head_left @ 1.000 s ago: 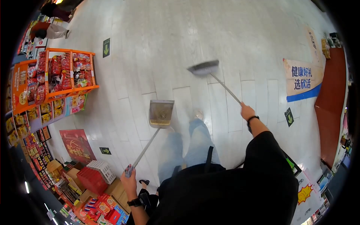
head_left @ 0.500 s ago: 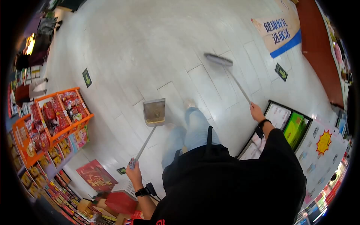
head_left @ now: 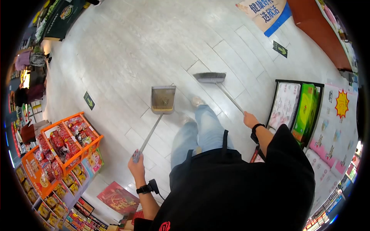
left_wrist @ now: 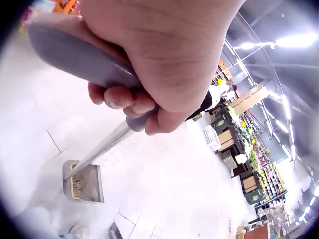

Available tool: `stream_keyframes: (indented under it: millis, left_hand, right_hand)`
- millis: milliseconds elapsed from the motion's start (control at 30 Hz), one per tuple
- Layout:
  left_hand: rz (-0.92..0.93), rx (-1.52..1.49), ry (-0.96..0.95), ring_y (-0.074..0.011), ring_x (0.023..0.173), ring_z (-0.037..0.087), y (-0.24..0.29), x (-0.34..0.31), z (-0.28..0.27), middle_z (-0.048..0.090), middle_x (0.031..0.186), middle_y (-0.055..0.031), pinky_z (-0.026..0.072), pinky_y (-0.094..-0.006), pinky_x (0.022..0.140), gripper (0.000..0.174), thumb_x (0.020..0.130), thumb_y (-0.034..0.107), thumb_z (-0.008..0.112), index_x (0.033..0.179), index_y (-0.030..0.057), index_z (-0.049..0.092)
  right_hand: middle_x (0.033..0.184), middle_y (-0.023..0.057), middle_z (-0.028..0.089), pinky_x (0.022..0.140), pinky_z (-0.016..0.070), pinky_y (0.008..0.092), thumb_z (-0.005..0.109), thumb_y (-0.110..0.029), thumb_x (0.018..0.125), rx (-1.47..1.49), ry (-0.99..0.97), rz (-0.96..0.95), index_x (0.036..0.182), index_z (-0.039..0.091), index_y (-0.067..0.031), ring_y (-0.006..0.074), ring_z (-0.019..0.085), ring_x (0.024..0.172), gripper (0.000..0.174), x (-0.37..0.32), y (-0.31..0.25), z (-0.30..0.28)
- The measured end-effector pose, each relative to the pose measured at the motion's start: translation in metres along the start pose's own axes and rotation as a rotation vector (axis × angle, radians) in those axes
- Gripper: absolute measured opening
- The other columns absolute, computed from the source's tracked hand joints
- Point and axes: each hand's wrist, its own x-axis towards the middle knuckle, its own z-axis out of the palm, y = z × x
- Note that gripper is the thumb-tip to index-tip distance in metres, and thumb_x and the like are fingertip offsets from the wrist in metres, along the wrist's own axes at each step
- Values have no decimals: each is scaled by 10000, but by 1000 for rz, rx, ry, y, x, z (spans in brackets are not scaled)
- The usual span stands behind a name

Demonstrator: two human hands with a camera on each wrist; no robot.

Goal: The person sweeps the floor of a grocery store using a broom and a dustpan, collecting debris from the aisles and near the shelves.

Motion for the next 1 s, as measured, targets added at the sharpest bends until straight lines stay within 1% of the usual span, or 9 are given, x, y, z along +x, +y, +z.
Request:
stream_keyframes:
  millis: [200,333,433,600,667,833,867,900,1000]
  left_hand:
    - [151,1,-77,-185,882,680,-46,40,10,710,981,-179,522,-301,817,323,857,65,674,1132,-102,642]
    - [325,176,-161,-236,885,704,-28,66,19,719,973,-182,531,-328,808,327,849,119,684,1132,-44,663]
    - [460,491,-200,-346,866,678,-2,84,40,716,945,-150,537,-413,776,334,808,257,709,1114,122,707]
    - [671,717,-336,-353,832,667,47,112,89,708,899,-153,534,-433,746,326,792,298,701,1090,166,716]
    - [717,765,-392,-356,832,663,77,123,112,704,886,-155,533,-439,739,322,786,306,697,1081,178,718]
    - [867,841,-613,-366,833,652,154,134,165,695,856,-161,531,-439,719,278,784,275,674,1027,149,724]
    - [877,826,-608,-366,833,652,166,139,176,695,856,-161,531,-439,719,278,784,275,674,1027,149,724]
    - [907,861,-612,-364,833,650,174,143,181,694,851,-157,529,-444,718,259,785,272,669,999,135,722]
    - [911,889,-635,-361,832,646,178,147,176,693,837,-146,522,-455,716,222,789,267,654,927,103,711]
  right_hand:
    - [586,79,518,356,424,350,458,-251,976,580,6,219,1259,561,-64,202,501,369,354,-109,-24,-3]
    - [563,49,474,342,368,322,433,-273,1001,797,73,375,1435,412,-48,151,446,363,489,-116,-15,18]
    - [517,52,458,348,373,353,422,-240,986,912,171,389,1306,495,-23,170,443,358,393,-95,-25,24]
    - [515,58,505,396,442,361,523,-178,932,1002,142,456,1021,660,-37,201,521,390,215,-14,2,76]
    - [518,27,545,461,478,351,638,-150,849,149,-77,144,776,675,-81,179,562,449,108,24,29,124]
    - [640,47,666,577,524,371,749,-113,672,-361,177,-120,591,665,-133,177,660,639,118,-22,-42,147]
    - [657,73,681,575,527,395,720,-147,697,-340,68,-109,596,680,-133,203,676,643,109,-30,-60,139]
    - [664,86,690,563,524,389,671,-162,735,249,-11,45,590,690,-125,238,681,623,151,-6,-37,197]
    - [647,126,665,507,499,377,615,-174,832,100,-97,-177,732,675,-63,258,640,546,160,-70,-125,137]
